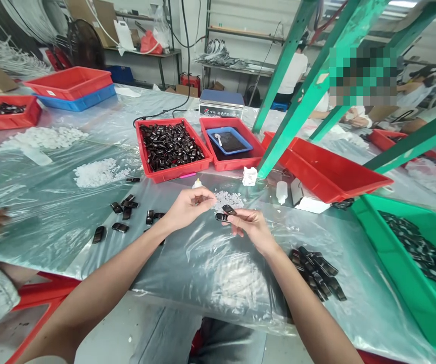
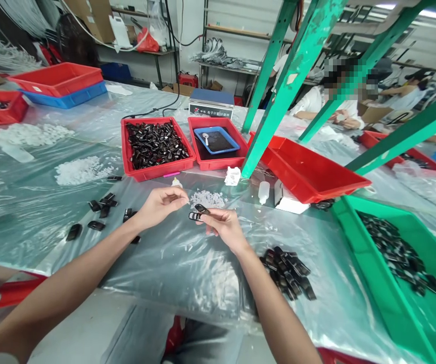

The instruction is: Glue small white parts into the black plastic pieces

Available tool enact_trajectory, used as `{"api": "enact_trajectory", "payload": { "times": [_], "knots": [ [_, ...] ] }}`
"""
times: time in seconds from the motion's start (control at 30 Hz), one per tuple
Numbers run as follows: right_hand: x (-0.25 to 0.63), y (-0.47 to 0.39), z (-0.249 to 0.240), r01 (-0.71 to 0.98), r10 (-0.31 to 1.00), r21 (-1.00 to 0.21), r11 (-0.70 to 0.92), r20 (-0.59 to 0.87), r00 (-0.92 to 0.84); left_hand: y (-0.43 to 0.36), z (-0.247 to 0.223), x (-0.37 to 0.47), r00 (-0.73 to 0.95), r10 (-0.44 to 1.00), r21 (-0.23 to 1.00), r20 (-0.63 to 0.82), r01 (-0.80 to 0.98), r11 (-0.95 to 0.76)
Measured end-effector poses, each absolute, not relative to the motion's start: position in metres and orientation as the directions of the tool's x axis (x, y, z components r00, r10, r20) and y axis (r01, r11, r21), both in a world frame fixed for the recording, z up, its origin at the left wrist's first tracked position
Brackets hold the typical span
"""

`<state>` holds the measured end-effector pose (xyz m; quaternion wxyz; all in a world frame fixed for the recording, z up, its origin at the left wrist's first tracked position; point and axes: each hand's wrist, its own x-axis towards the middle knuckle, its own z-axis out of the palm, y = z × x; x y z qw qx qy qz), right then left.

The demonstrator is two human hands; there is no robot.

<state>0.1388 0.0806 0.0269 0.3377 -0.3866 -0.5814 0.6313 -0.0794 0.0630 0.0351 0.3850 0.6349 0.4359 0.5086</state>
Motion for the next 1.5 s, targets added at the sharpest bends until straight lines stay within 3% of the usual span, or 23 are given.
{"api": "enact_trajectory", "payload": {
  "times": [0.2,0.8,1.0,1.07,1.13,1.2,1.5],
  "knots": [
    [0.139,0.076,0.031,0.041,0.815,-0.991,-0.128,-0.129,-0.565,0.058,0.035,-0.072,0.205,0.938,0.957,0.279,0.019,-0.289],
    [0.144,0.081,0.025,0.068,0.785,-0.997,-0.036,-0.070,-0.616,0.059,0.035,-0.074,0.308,0.940,0.978,0.150,0.095,-0.187],
    [0.147,0.087,0.029,0.103,0.880,-0.995,0.008,-0.042,-0.473,0.056,0.037,-0.074,0.224,0.951,0.909,0.213,0.310,-0.277],
    [0.150,0.090,0.032,0.093,0.933,-0.995,0.027,-0.008,-0.360,0.053,0.039,-0.075,0.380,0.912,0.872,0.156,0.381,-0.308],
    [0.152,0.092,0.033,0.078,0.959,-0.996,0.037,0.014,-0.283,0.049,0.040,-0.076,0.603,0.797,0.840,0.038,0.413,-0.352],
    [0.152,0.094,0.032,0.066,0.965,-0.997,0.036,0.017,-0.260,0.047,0.039,-0.077,0.723,0.689,0.805,-0.053,0.440,-0.399],
    [0.150,0.094,0.024,0.042,0.968,-0.999,0.023,0.012,-0.252,0.045,0.028,-0.074,0.725,0.688,0.747,-0.015,0.466,-0.474]
  ]
}}
